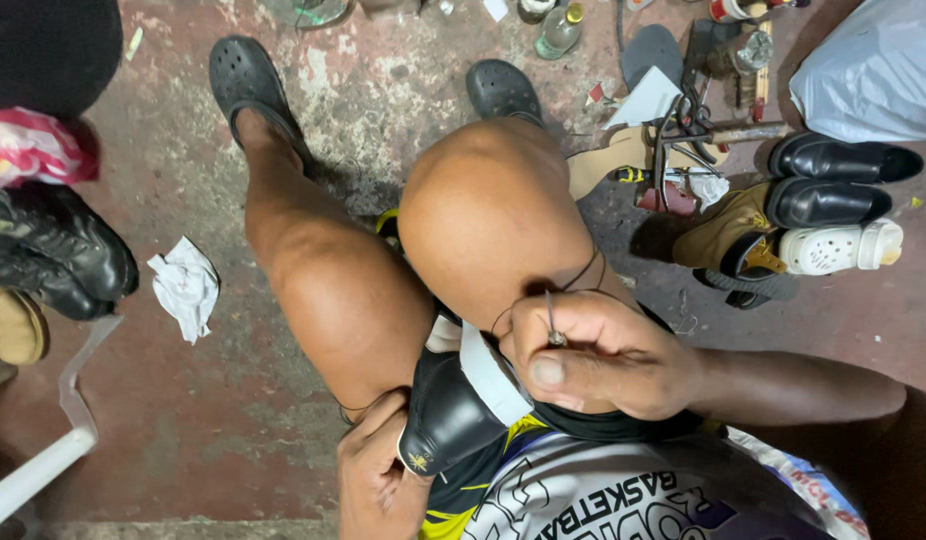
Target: The person stitches the sole of a black and white shoe by hand using a needle and black thread, pulling the thread through the sole to secure it.
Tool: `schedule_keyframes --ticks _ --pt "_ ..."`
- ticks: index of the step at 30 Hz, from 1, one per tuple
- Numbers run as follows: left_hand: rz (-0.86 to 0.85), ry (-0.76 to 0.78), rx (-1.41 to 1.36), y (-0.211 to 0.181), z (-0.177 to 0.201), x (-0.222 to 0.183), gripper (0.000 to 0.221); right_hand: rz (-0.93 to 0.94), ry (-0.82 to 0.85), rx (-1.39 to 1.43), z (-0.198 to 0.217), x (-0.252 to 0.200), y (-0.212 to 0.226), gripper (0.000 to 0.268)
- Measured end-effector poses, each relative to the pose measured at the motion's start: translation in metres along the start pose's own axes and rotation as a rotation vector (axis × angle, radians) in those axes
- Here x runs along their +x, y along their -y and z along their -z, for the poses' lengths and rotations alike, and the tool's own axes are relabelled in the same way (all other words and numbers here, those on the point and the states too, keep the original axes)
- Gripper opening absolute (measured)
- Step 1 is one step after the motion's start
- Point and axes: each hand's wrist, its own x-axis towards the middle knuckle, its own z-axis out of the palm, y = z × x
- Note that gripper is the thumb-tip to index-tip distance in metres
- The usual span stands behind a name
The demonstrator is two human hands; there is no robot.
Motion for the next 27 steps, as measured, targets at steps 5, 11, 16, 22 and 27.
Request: schedule_keyframes --ticks 5,11,16,22,27 --pt "-0.02 -0.022 -0.02 0.004 0.002 0.001 0.032 -0.102 -0.069 0.023 0.001 -0.003 -0.005 0.028" --pt "-0.07 -0.032 -0.018 0.013 0.001 -0.005 0.026 0.002 -0.155 0.167 0.009 -0.008 -0.02 0.03" --pt "0.105 -0.008 0.056 0.01 0.003 -0.004 0.034 0.077 -0.205 0.32 0.012 -0.008 -0.023 0.03" --pt "0.159 -0.047 -0.502 -0.017 -0.006 -0.008 0.032 0.155 -0.138 0.124 0.001 -0.006 -0.007 0.026" --pt "0.441 -0.252 -0.753 -0.013 -0.041 -0.02 0.033 0.253 -0.229 -0.17 0.003 -0.017 -0.001 0.034"
